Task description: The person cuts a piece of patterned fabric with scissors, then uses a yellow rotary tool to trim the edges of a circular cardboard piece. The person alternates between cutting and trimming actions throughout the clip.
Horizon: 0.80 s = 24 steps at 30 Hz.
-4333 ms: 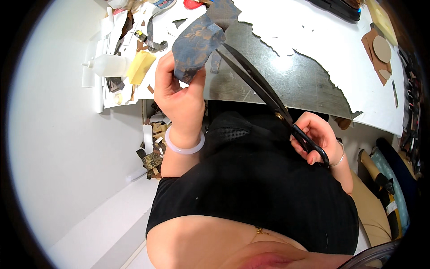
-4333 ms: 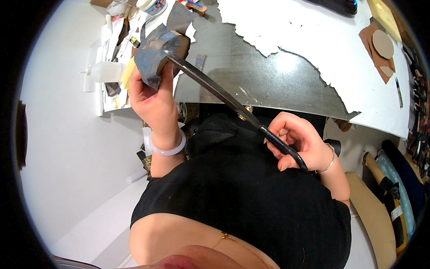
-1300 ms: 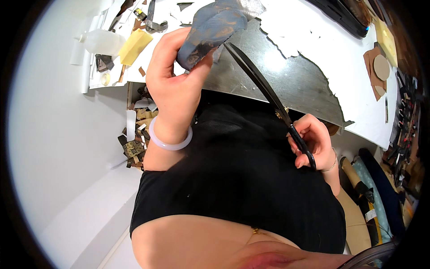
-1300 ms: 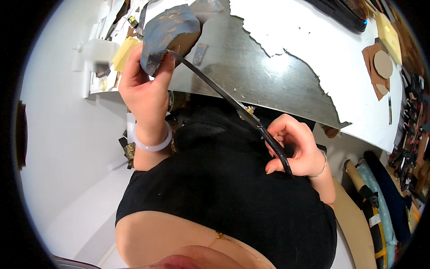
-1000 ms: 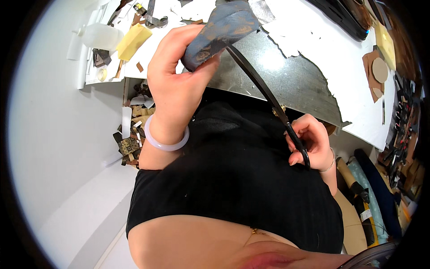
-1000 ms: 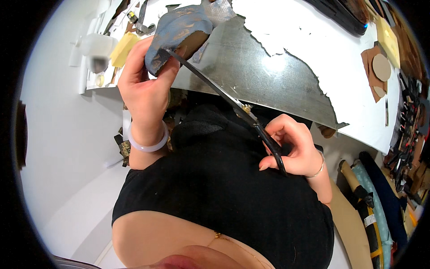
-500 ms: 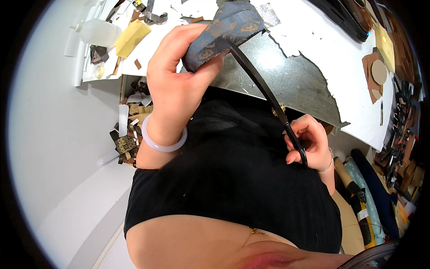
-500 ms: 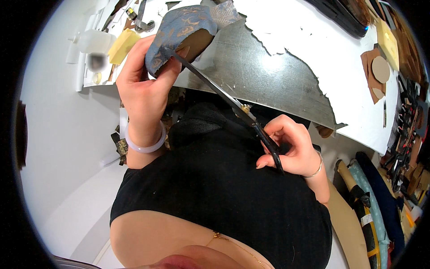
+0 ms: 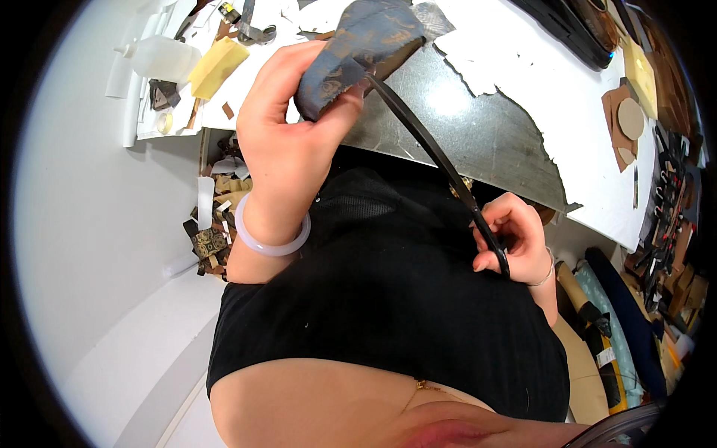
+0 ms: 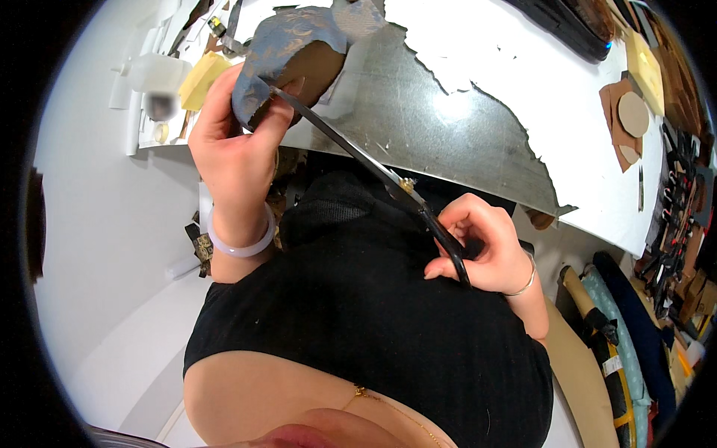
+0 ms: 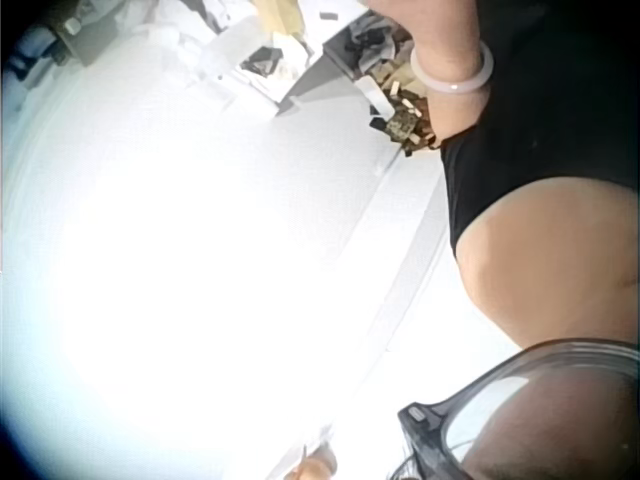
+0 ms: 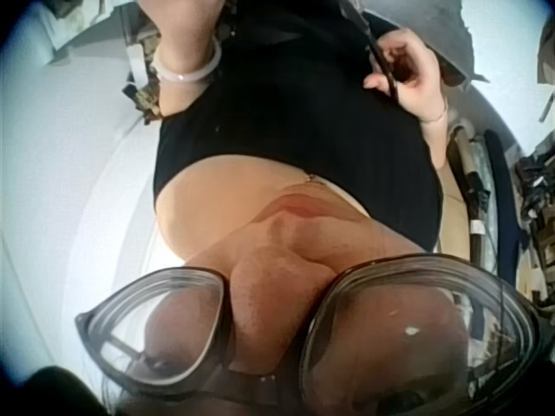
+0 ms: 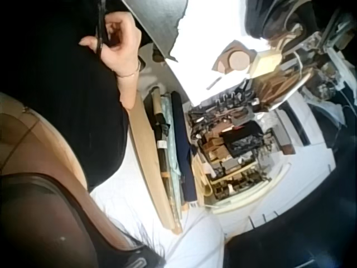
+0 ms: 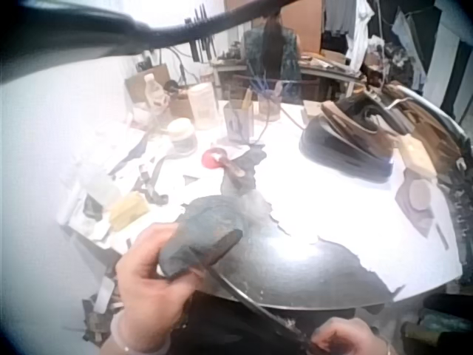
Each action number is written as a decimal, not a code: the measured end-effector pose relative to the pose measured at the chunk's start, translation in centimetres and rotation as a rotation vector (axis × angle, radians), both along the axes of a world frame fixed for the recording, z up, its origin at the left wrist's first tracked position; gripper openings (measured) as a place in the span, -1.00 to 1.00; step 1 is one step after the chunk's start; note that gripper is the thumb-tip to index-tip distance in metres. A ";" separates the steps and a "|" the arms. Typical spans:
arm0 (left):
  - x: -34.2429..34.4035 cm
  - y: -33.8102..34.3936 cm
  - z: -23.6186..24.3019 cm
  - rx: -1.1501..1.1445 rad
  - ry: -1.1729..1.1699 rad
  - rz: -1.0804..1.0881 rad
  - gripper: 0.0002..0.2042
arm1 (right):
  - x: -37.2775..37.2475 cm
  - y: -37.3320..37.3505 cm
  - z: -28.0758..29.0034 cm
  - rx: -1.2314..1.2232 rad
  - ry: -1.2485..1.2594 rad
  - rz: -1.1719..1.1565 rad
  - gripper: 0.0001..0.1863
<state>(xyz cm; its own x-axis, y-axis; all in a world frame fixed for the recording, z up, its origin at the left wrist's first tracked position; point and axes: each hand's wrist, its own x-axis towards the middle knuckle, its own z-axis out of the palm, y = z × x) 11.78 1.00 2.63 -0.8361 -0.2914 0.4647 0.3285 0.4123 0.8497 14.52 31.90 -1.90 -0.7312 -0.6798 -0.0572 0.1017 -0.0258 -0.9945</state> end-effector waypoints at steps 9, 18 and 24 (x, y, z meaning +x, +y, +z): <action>0.0 0.5 0.1 -0.048 0.043 0.002 -0.66 | 0.0 0.2 0.3 -0.081 -0.055 -0.015 -0.31; 0.0 0.1 -0.3 -0.193 0.128 -0.046 -0.67 | 0.1 0.0 0.0 -0.084 0.006 -0.027 -0.41; 0.0 0.0 -0.1 -0.216 0.099 -0.042 -0.67 | 0.1 -0.1 0.2 -0.055 0.020 -0.047 -0.40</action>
